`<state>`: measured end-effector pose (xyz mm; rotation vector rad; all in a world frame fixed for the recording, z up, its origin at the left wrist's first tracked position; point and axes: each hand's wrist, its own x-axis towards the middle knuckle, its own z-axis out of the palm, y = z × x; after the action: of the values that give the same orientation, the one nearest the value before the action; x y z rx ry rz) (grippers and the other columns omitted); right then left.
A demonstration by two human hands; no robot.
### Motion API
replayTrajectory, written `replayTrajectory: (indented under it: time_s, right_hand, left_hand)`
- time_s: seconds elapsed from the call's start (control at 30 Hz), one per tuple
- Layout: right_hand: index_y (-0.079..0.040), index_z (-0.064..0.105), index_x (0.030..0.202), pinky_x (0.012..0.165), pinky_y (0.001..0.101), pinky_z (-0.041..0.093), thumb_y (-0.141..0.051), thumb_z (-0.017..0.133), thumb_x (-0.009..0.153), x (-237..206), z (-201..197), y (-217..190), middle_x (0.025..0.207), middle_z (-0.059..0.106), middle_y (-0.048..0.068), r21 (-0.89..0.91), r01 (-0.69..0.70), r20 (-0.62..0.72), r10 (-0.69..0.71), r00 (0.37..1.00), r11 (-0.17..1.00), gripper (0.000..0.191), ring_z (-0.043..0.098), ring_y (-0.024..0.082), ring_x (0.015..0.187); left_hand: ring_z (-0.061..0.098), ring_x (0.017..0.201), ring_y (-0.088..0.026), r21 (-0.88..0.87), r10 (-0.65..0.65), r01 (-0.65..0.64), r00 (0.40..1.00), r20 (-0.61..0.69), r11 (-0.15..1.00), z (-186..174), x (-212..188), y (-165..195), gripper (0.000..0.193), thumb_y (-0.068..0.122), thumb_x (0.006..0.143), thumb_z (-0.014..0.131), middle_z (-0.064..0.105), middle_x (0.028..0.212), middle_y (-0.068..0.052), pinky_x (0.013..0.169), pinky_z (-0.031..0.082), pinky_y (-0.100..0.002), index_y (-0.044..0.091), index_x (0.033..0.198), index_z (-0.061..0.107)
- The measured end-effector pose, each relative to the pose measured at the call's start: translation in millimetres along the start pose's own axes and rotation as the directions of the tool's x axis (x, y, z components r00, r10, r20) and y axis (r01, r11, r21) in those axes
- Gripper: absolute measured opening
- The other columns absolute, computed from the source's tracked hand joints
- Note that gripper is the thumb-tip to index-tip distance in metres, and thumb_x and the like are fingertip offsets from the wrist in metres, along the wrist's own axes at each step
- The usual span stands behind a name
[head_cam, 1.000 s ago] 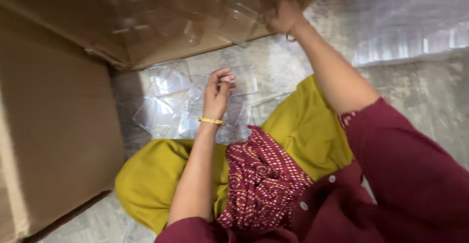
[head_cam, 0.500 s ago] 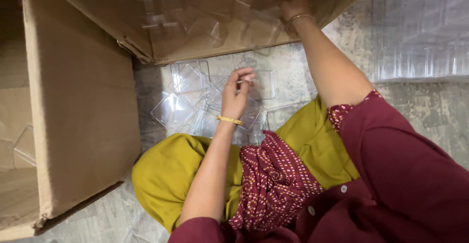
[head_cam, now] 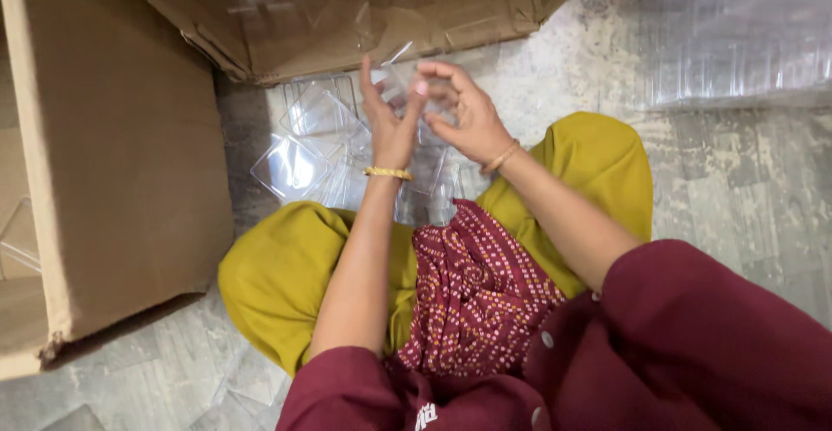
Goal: The person sits on the floor and folds flat clear plastic box pieces into open boxes, snapping the sides together by hand, then places the finished boxes into a cardboard box beside them, repeating the cycle.
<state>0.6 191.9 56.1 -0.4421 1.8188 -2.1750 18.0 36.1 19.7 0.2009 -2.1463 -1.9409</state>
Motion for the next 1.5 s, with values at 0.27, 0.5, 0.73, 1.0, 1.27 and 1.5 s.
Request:
replayTrajectory:
  time_s: [0.27, 0.5, 0.73, 1.0, 1.27, 1.5]
  right_hand:
    - [-0.007, 0.068, 0.107, 0.083, 0.0326, 0.059, -0.007, 0.071, 0.081, -20, -57, 48, 0.096, 0.077, 0.012, -0.615, -0.594, -0.641, 0.11, 0.76, 0.519, 0.027, 0.076, 0.025, 0.09]
    - [-0.011, 0.064, 0.107, 0.073, 0.0415, 0.059, -0.008, 0.074, 0.077, -7, -32, 52, 0.097, 0.07, 0.015, -0.469, -0.768, -0.72, 0.315, 0.619, 0.437, 0.032, 0.074, 0.034, 0.087]
    - [-0.007, 0.066, 0.105, 0.091, 0.0312, 0.06, -0.009, 0.08, 0.081, -56, -67, 27, 0.12, 0.071, 0.018, -0.579, -0.384, -0.6, -0.056, 0.798, 0.72, 0.027, 0.076, 0.024, 0.106]
    - [-0.008, 0.054, 0.093, 0.109, 0.0387, 0.05, -0.008, 0.083, 0.082, -93, -25, -24, 0.164, 0.033, 0.021, -0.555, 0.083, 0.04, -0.073, 0.997, 0.827, 0.031, 0.038, 0.03, 0.153]
    - [-0.011, 0.046, 0.13, 0.123, 0.0422, 0.043, -0.017, 0.095, 0.08, -90, -37, -46, 0.158, 0.033, 0.016, -0.458, 0.136, 0.065, -0.119, 0.991, 0.879, 0.071, 0.043, 0.029, 0.146]
    - [-0.013, 0.016, 0.168, 0.122, 0.0449, 0.045, -0.03, 0.098, 0.072, -87, -17, -72, 0.156, 0.037, 0.018, -0.704, 0.171, 0.141, -0.101, 0.985, 0.69, 0.127, 0.045, 0.033, 0.147]
  left_hand:
    - [0.043, 0.135, -0.028, -0.349, -0.302, 0.286, 0.953, 0.009, 0.893, -30, -4, 17, 0.091, 0.049, 0.089, 0.07, 0.037, 0.15, -0.015, 0.096, 0.054, -0.053, 0.03, 0.162, 0.019]
    - [0.058, 0.114, -0.027, -0.522, -0.449, 0.52, 0.853, 0.267, 0.676, -32, -8, 14, 0.083, 0.066, 0.083, 0.061, 0.046, 0.137, -0.009, 0.083, 0.057, -0.052, 0.028, 0.149, 0.029]
    - [0.063, 0.109, -0.025, -0.513, -0.395, 0.582, 0.81, 0.433, 0.63, -18, -20, 5, 0.076, 0.062, 0.087, 0.064, 0.047, 0.141, -0.011, 0.083, 0.055, -0.048, 0.021, 0.145, 0.039]
    - [0.058, 0.119, -0.03, -0.426, -0.335, 0.728, 0.647, 0.685, 0.537, -15, -30, 28, 0.081, 0.07, 0.087, 0.058, 0.046, 0.148, -0.016, 0.09, 0.058, -0.049, 0.02, 0.148, 0.043]
    - [0.061, 0.118, -0.033, -0.405, -0.319, 0.704, 0.657, 0.683, 0.583, -9, -33, 32, 0.08, 0.068, 0.087, 0.062, 0.049, 0.142, -0.017, 0.089, 0.056, -0.047, 0.017, 0.146, 0.043]
    - [0.058, 0.121, -0.031, -0.35, -0.33, 0.688, 0.652, 0.682, 0.635, -6, -33, 33, 0.08, 0.072, 0.086, 0.056, 0.048, 0.144, -0.015, 0.087, 0.056, -0.047, 0.019, 0.144, 0.044]
